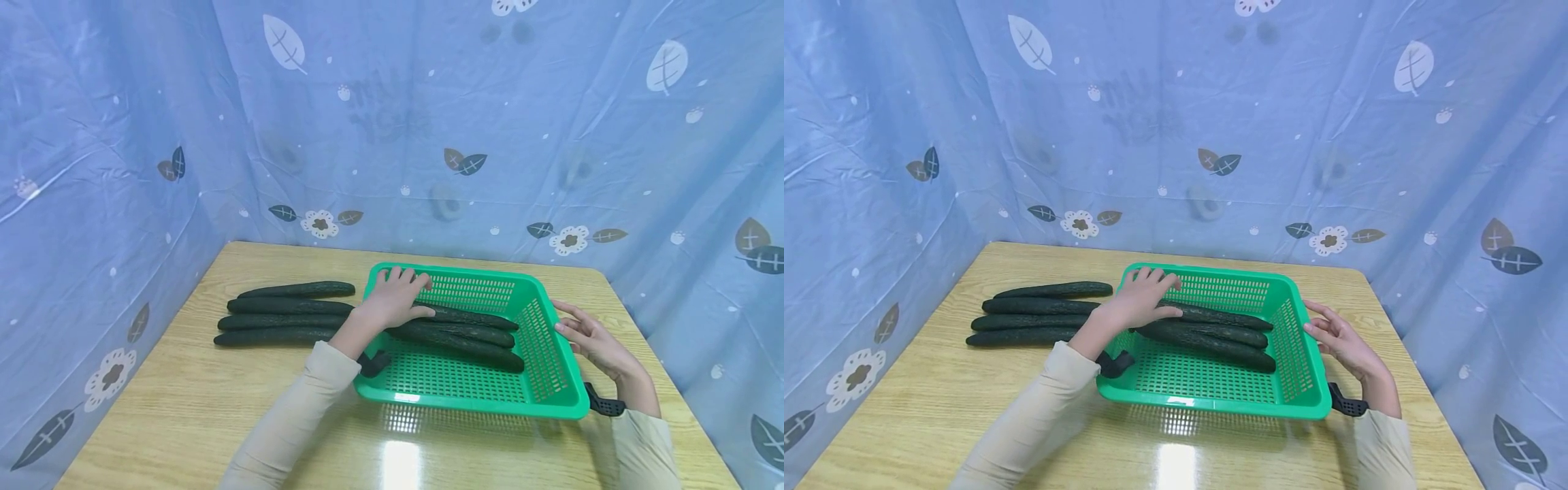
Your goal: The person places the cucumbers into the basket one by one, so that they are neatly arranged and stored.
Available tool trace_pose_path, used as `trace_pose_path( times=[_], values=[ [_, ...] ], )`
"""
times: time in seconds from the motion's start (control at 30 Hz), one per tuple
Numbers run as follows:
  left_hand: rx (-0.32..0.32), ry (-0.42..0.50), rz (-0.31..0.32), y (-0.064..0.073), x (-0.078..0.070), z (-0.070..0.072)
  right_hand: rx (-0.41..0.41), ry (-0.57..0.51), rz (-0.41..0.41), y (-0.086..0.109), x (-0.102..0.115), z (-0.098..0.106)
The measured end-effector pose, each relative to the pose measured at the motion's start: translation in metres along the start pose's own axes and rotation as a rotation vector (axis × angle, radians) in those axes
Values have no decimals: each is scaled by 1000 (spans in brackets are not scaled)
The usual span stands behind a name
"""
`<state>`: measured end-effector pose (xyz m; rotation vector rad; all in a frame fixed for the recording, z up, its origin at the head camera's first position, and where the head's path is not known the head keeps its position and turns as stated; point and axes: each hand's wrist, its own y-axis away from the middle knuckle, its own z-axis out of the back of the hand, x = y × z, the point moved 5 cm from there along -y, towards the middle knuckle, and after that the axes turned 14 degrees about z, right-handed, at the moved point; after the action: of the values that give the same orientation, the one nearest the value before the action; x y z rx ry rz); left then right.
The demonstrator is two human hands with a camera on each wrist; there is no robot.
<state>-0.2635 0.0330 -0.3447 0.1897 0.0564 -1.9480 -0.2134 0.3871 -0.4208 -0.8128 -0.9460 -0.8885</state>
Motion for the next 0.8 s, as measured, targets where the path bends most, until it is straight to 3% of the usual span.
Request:
trace_pose_path(
  times=[0.37, 0.6, 0.8],
  values=[
    [-54, 172, 36, 26, 39, 11, 7, -29, 16, 1, -1, -2],
    [-82, 311, 62, 43, 67, 9, 2, 36, -17, 1, -2, -1],
    [-130, 335, 113, 51, 92, -1, -26, 85, -49, 1, -2, 1]
  ],
)
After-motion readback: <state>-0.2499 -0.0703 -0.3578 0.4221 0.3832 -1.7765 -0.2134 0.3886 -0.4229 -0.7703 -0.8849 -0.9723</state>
